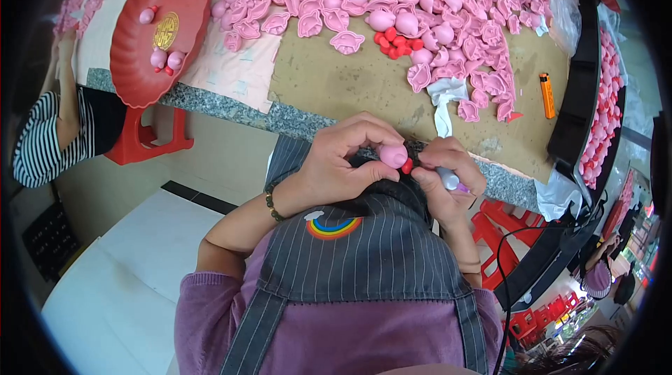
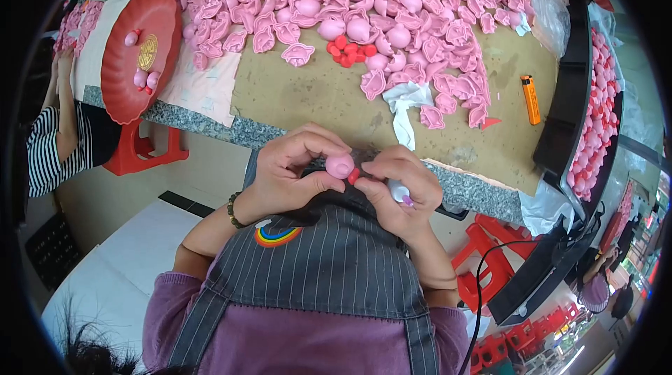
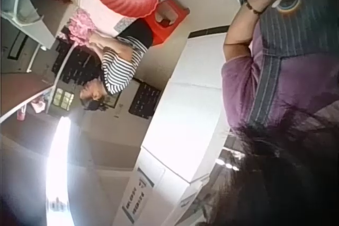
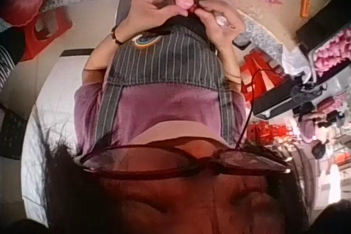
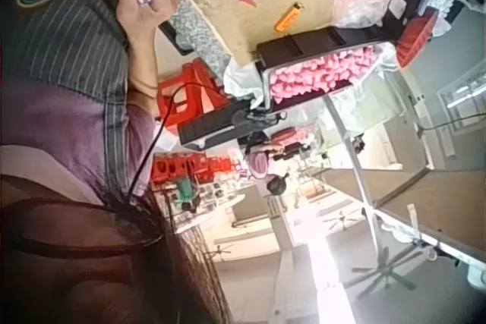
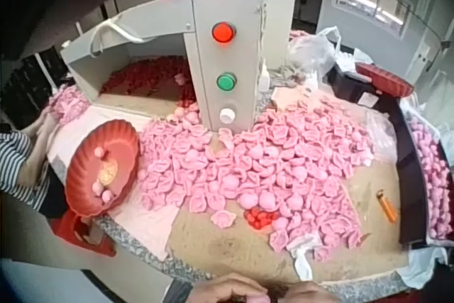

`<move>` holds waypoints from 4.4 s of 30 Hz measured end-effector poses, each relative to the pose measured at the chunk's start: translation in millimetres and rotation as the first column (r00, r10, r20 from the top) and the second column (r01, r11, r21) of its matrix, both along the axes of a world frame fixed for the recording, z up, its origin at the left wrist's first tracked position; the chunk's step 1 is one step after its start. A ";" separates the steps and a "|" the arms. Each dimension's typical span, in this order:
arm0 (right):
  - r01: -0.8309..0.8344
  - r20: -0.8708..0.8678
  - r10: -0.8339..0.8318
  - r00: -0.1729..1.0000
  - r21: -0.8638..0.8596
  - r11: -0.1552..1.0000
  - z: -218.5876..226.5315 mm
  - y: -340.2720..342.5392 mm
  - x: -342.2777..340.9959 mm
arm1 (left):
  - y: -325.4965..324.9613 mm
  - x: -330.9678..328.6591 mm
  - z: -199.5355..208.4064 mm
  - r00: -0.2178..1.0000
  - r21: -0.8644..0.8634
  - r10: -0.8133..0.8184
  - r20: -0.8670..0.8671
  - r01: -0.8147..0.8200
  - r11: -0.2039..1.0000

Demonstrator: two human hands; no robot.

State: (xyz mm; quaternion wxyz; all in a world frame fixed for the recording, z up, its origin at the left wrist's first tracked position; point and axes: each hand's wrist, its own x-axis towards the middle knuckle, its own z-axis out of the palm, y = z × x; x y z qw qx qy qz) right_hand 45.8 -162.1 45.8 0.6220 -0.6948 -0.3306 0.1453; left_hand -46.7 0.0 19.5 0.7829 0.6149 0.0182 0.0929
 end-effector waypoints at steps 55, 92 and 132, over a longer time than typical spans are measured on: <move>0.034 0.162 -0.051 0.985 0.103 0.994 -18.6 -2.6 -22.2 | -11.9 -2.5 -2.2 0.985 0.351 0.087 0.150 -0.135 0.927; 0.080 0.038 -0.079 0.996 -0.036 0.996 -18.7 21.9 1.7 | 20.5 21.5 -1.6 0.999 -0.716 -0.036 0.006 0.029 0.698; 0.009 0.056 -0.008 0.998 -0.013 1.000 -20.1 14.5 -3.8 | -3.8 3.2 5.3 0.968 0.016 0.019 -0.251 -0.016 1.000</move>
